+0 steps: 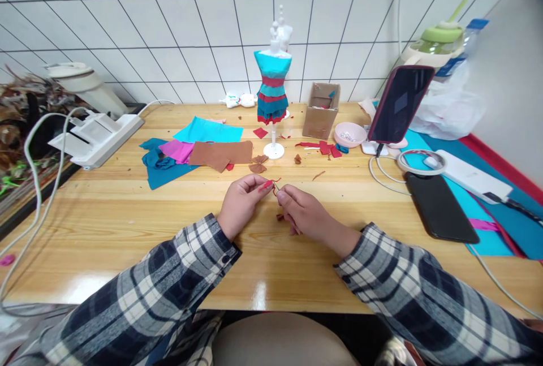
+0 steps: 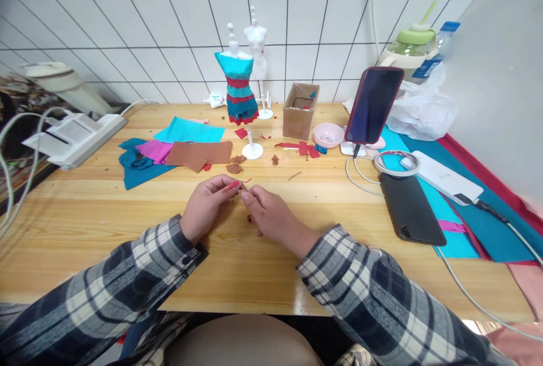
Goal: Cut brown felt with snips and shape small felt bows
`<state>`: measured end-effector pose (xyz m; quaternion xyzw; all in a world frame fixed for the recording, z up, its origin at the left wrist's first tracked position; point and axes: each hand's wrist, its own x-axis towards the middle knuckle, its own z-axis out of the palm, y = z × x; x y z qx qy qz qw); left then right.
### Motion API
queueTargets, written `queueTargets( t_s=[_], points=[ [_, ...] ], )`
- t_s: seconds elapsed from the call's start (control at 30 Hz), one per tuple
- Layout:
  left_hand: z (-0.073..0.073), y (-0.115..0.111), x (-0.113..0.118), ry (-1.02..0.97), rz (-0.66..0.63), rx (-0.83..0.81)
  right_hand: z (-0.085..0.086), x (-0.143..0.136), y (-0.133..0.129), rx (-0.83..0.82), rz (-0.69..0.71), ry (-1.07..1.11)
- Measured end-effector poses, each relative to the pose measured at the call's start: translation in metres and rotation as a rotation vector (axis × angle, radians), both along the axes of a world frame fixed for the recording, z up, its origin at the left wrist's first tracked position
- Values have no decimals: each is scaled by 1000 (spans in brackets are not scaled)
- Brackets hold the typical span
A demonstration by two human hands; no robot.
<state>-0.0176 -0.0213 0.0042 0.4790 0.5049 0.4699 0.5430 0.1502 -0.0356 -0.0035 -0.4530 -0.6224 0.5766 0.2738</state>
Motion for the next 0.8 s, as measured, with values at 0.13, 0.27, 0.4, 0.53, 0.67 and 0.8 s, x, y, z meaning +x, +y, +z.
queueTargets(
  t_s=[0.13, 0.27, 0.4, 0.53, 0.67, 0.8],
  points=[
    [-3, 2, -3, -177, -19, -67, 1, 3, 2, 62, 26, -56],
    [-4, 5, -5, -306, -1, -146, 5, 4, 3, 150, 66, -126],
    [-4, 6, -6, -256, -94, -147, 8, 4, 3, 172, 84, -126],
    [-6, 5, -5, -183, -153, -124, 7, 4, 3, 178, 76, -112],
    [-5, 4, -5, -148, -154, -117, 5, 3, 2, 184, 54, -107],
    [-1, 2, -3, -118, -170, -116, 4, 2, 1, 192, 34, -95]
  ],
)
